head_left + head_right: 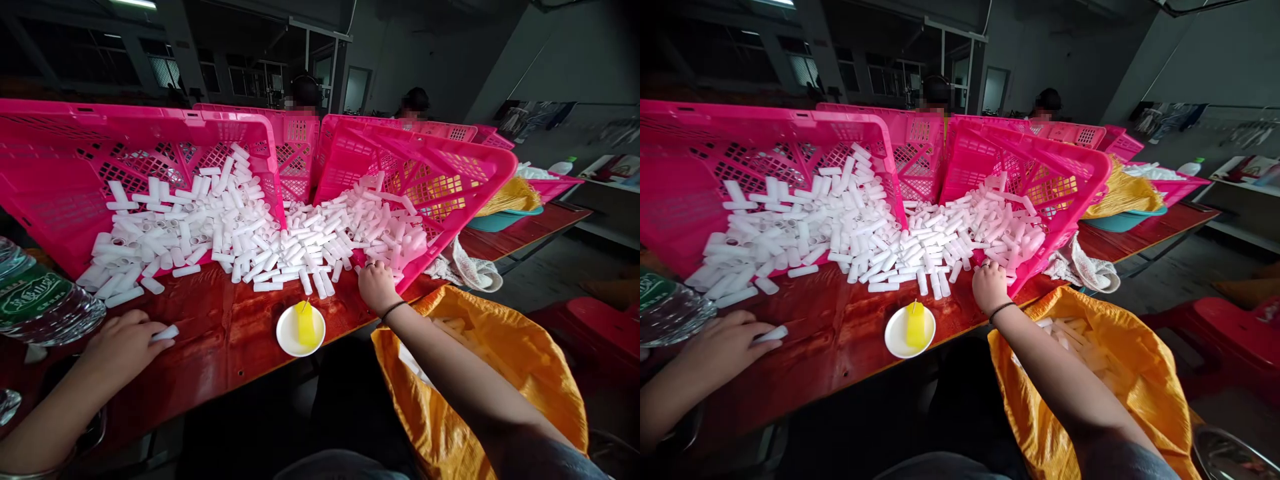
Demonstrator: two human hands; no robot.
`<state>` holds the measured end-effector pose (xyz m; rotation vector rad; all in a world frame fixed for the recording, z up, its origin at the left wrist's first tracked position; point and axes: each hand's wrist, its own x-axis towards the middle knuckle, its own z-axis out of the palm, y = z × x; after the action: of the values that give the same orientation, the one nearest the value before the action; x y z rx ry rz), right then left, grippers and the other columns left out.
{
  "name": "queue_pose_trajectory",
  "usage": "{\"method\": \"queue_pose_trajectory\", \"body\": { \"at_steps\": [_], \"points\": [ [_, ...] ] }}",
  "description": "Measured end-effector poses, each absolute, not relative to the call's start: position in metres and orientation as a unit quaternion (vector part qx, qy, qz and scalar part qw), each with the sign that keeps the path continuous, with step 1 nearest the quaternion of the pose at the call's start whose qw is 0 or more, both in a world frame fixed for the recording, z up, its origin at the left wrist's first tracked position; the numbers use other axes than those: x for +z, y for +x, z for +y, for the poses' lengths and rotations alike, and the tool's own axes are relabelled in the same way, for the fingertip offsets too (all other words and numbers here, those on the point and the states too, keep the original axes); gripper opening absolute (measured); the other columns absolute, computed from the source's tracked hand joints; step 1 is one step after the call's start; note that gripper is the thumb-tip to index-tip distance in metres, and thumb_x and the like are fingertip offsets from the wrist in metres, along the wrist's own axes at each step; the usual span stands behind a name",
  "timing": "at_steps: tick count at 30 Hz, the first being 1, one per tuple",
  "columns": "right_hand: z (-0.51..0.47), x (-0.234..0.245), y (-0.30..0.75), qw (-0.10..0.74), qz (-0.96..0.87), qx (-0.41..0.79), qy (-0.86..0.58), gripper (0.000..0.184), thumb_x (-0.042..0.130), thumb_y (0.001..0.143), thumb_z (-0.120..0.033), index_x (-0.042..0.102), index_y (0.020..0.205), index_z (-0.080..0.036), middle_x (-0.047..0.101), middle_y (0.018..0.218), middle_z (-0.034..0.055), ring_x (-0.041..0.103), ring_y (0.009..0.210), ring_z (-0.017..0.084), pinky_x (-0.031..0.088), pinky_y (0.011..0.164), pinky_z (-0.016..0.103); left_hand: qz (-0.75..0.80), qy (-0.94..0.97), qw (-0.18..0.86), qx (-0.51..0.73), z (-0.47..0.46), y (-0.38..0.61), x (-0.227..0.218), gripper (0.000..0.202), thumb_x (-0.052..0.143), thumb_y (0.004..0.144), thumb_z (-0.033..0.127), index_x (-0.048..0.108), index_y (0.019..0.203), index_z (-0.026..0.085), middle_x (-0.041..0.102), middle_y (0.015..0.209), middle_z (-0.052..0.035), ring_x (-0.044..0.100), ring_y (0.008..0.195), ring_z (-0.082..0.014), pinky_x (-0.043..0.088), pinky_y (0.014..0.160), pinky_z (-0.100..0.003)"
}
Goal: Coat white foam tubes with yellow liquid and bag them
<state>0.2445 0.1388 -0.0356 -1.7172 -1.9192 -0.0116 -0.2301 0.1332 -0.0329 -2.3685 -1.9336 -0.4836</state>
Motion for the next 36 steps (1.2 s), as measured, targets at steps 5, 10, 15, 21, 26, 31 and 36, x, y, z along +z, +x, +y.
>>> {"method": "queue_pose_trajectory", "body": {
  "at_steps": [5, 10, 15, 21, 26, 31, 36],
  "points": [
    [0.127, -0.054, 0.244, 0.198, -0.683, -0.028, -0.703, 0.017, 0.050, 0.079, -0.002, 0.067, 0.079, -0.003, 0.060, 0.103, 0.0324, 0.055, 0.102, 0.043, 0.041, 0.083, 0.062, -0.614, -0.746, -0.175, -0.190, 0.097, -0.183, -0.029, 0.027, 0.056, 0.078, 0.045, 0.065, 0.093, 0.024, 0.066, 0.093, 0.0002, 0.065, 0.085, -0.0213, 0.051, 0.080, -0.033],
    [0.082, -0.047, 0.240, 0.180, -0.779, 0.059, -0.598, 0.027, 0.048, 0.092, -0.020, 0.060, 0.115, -0.012, 0.065, 0.104, 0.0156, 0.062, 0.095, 0.026, 0.051, 0.086, 0.040, -0.572, -0.757, -0.247, -0.196, 0.079, -0.156, -0.040, 0.023, 0.053, 0.080, 0.038, 0.062, 0.094, 0.022, 0.071, 0.095, -0.0042, 0.066, 0.087, -0.0237, 0.053, 0.079, -0.034],
    [0.070, -0.050, 0.211, 0.303, -0.843, 0.190, -0.401, 0.040, 0.037, 0.099, -0.021, 0.043, 0.139, -0.018, 0.062, 0.117, 0.0142, 0.062, 0.107, 0.021, 0.053, 0.092, 0.036, -0.566, -0.803, -0.134, -0.127, 0.094, -0.125, -0.050, 0.035, 0.041, 0.078, 0.015, 0.064, 0.104, 0.022, 0.064, 0.112, -0.0101, 0.060, 0.108, -0.0292, 0.048, 0.093, -0.044],
    [0.084, -0.064, 0.197, 0.328, -0.851, 0.123, -0.390, 0.035, 0.042, 0.097, -0.017, 0.054, 0.130, -0.018, 0.063, 0.112, 0.0153, 0.063, 0.103, 0.024, 0.056, 0.089, 0.042, -0.511, -0.811, -0.195, -0.207, 0.100, -0.081, -0.049, 0.021, 0.037, 0.091, 0.022, 0.055, 0.102, 0.021, 0.061, 0.109, -0.0099, 0.060, 0.105, -0.0241, 0.050, 0.094, -0.042],
    [0.083, -0.063, 0.199, 0.361, -0.815, 0.241, -0.384, 0.024, 0.049, 0.094, -0.020, 0.063, 0.114, -0.021, 0.063, 0.105, 0.0106, 0.062, 0.101, 0.023, 0.054, 0.088, 0.041, -0.445, -0.816, -0.254, -0.266, 0.083, -0.054, -0.058, 0.068, 0.080, 0.066, 0.048, 0.045, 0.119, 0.022, 0.045, 0.140, -0.0173, 0.049, 0.126, -0.0338, 0.046, 0.102, -0.049],
    [0.080, -0.060, 0.193, 0.362, -0.741, 0.309, -0.473, 0.023, 0.049, 0.095, -0.026, 0.063, 0.111, -0.018, 0.065, 0.093, 0.0086, 0.064, 0.083, 0.020, 0.057, 0.077, 0.038, -0.442, -0.815, -0.243, -0.284, 0.079, -0.041, -0.070, 0.082, 0.090, 0.053, 0.035, 0.044, 0.121, 0.023, 0.048, 0.139, -0.0163, 0.047, 0.128, -0.0362, 0.044, 0.104, -0.054],
    [0.071, -0.058, 0.197, 0.364, -0.829, 0.223, -0.362, 0.017, 0.049, 0.094, -0.020, 0.066, 0.100, -0.020, 0.058, 0.102, 0.0104, 0.060, 0.097, 0.021, 0.055, 0.082, 0.037, -0.452, -0.804, -0.249, -0.297, 0.080, -0.040, -0.071, 0.080, 0.088, 0.055, 0.029, 0.045, 0.122, 0.024, 0.051, 0.136, -0.0156, 0.051, 0.123, -0.0344, 0.047, 0.101, -0.052]
  ]
}}
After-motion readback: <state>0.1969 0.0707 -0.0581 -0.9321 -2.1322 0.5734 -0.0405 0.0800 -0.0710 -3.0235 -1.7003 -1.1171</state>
